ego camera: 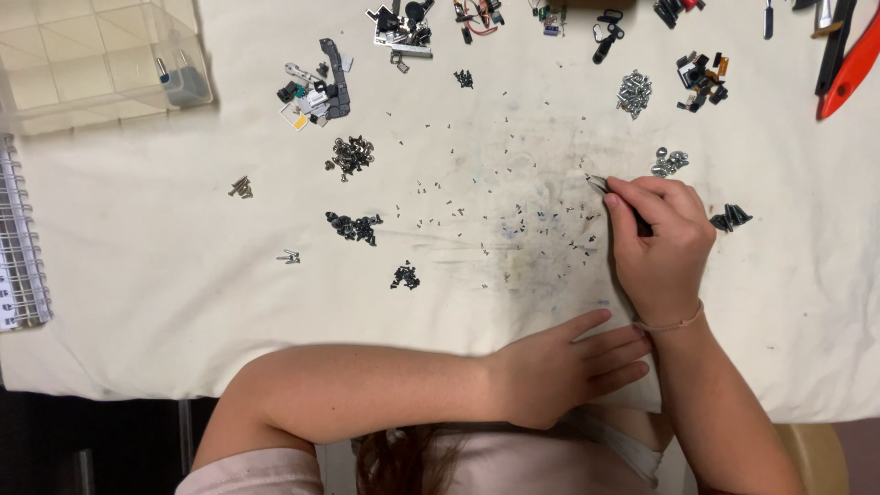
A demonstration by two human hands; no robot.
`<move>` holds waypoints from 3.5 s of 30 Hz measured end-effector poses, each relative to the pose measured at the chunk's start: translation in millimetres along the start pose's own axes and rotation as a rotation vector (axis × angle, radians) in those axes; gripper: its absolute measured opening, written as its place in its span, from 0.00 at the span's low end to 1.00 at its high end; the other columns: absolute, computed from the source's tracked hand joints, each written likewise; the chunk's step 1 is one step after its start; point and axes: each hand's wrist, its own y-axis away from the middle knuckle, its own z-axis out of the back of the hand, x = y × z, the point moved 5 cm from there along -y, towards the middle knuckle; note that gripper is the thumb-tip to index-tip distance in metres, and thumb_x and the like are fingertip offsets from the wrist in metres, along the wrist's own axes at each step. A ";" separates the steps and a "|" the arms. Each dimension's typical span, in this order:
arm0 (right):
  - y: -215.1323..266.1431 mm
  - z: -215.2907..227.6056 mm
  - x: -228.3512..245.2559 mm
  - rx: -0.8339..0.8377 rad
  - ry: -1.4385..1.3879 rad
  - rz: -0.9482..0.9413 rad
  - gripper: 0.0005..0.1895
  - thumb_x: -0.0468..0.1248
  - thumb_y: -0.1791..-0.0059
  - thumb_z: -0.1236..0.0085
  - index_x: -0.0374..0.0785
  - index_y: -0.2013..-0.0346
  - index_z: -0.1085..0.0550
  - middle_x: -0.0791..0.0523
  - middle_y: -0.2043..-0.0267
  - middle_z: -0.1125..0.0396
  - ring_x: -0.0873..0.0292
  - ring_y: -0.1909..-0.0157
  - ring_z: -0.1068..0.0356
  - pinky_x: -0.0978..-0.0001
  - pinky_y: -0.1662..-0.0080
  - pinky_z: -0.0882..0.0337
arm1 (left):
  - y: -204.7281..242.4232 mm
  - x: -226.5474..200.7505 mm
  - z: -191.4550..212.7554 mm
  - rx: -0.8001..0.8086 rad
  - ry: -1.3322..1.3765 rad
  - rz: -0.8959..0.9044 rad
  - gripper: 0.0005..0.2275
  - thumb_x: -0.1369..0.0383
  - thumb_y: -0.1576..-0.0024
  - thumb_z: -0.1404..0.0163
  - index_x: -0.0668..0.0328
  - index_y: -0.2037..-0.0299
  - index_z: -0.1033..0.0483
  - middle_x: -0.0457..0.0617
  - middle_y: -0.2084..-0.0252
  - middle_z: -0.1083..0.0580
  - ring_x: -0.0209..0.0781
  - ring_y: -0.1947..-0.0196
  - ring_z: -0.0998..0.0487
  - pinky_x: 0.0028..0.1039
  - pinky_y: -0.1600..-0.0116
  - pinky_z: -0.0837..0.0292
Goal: The person uses tweezers to pick up small screws from a white cloth and place them into organized piles. The person repeatedly moves individual screws from scattered locations to designated groups on the table.
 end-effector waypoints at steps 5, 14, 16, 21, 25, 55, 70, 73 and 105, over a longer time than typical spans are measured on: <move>-0.5 -1.3 -0.2 0.004 0.001 0.005 0.05 0.23 0.44 0.37 0.27 0.53 0.17 0.47 0.56 0.28 0.49 0.54 0.30 0.60 0.50 0.29 | 0.5 -0.9 -1.5 -0.031 0.003 0.009 0.34 0.49 0.40 0.62 0.47 0.23 0.52 0.46 0.20 0.50 0.45 0.21 0.56 0.46 0.21 0.61; -0.3 -2.9 0.9 -0.001 0.020 0.012 0.05 0.22 0.43 0.36 0.28 0.54 0.17 0.48 0.57 0.28 0.50 0.55 0.30 0.61 0.51 0.29 | 1.0 -0.3 -0.9 -0.043 -0.002 0.009 0.34 0.49 0.40 0.62 0.47 0.23 0.51 0.46 0.20 0.49 0.45 0.21 0.55 0.46 0.21 0.60; -0.7 -2.4 1.0 0.000 0.021 0.014 0.05 0.22 0.43 0.36 0.27 0.54 0.17 0.48 0.57 0.28 0.49 0.55 0.30 0.61 0.51 0.29 | 0.4 -0.1 -0.2 -0.051 -0.001 0.013 0.33 0.49 0.40 0.62 0.47 0.23 0.51 0.46 0.20 0.49 0.44 0.21 0.54 0.45 0.21 0.60; -0.5 -3.0 1.6 -0.003 0.016 0.016 0.05 0.22 0.43 0.36 0.27 0.54 0.17 0.48 0.57 0.28 0.50 0.55 0.30 0.61 0.51 0.29 | 0.5 -0.5 -0.5 -0.039 0.000 0.011 0.34 0.49 0.40 0.62 0.47 0.23 0.51 0.46 0.21 0.49 0.45 0.21 0.55 0.46 0.21 0.61; 0.2 -3.1 1.0 -0.003 0.014 0.013 0.05 0.22 0.43 0.36 0.28 0.54 0.17 0.49 0.57 0.28 0.50 0.56 0.30 0.62 0.51 0.30 | 1.0 -1.0 -1.4 -0.036 -0.001 0.013 0.34 0.48 0.40 0.62 0.47 0.23 0.52 0.46 0.20 0.50 0.45 0.21 0.56 0.46 0.20 0.61; -99.0 -66.0 64.4 0.073 -0.134 0.282 0.07 0.22 0.43 0.36 0.25 0.51 0.18 0.46 0.57 0.29 0.48 0.54 0.31 0.58 0.52 0.31 | 0.1 -7.1 -14.4 -0.316 0.211 0.117 0.26 0.57 0.39 0.60 0.48 0.29 0.39 0.38 0.27 0.36 0.38 0.25 0.43 0.45 0.17 0.58; -25.7 -35.2 64.3 0.285 -0.221 0.293 0.05 0.24 0.46 0.35 0.33 0.57 0.18 0.52 0.60 0.28 0.54 0.60 0.31 0.64 0.54 0.30 | -4.2 -4.8 -15.8 -0.267 0.270 0.063 0.25 0.56 0.39 0.58 0.50 0.32 0.36 0.44 0.30 0.34 0.43 0.27 0.40 0.46 0.18 0.58; -25.8 -31.0 62.9 0.314 -0.248 0.261 0.04 0.25 0.47 0.35 0.32 0.58 0.18 0.51 0.60 0.28 0.53 0.60 0.31 0.65 0.54 0.30 | -3.7 -3.4 -13.3 -0.227 0.265 0.052 0.26 0.55 0.39 0.59 0.50 0.30 0.39 0.44 0.28 0.35 0.43 0.26 0.41 0.47 0.18 0.60; -25.3 -21.3 35.0 0.347 -0.231 0.117 0.02 0.26 0.47 0.34 0.33 0.60 0.18 0.52 0.60 0.26 0.54 0.57 0.29 0.66 0.51 0.28 | -2.6 -1.0 -4.4 0.094 0.100 -0.027 0.32 0.50 0.37 0.67 0.48 0.23 0.57 0.44 0.19 0.55 0.42 0.20 0.61 0.47 0.22 0.71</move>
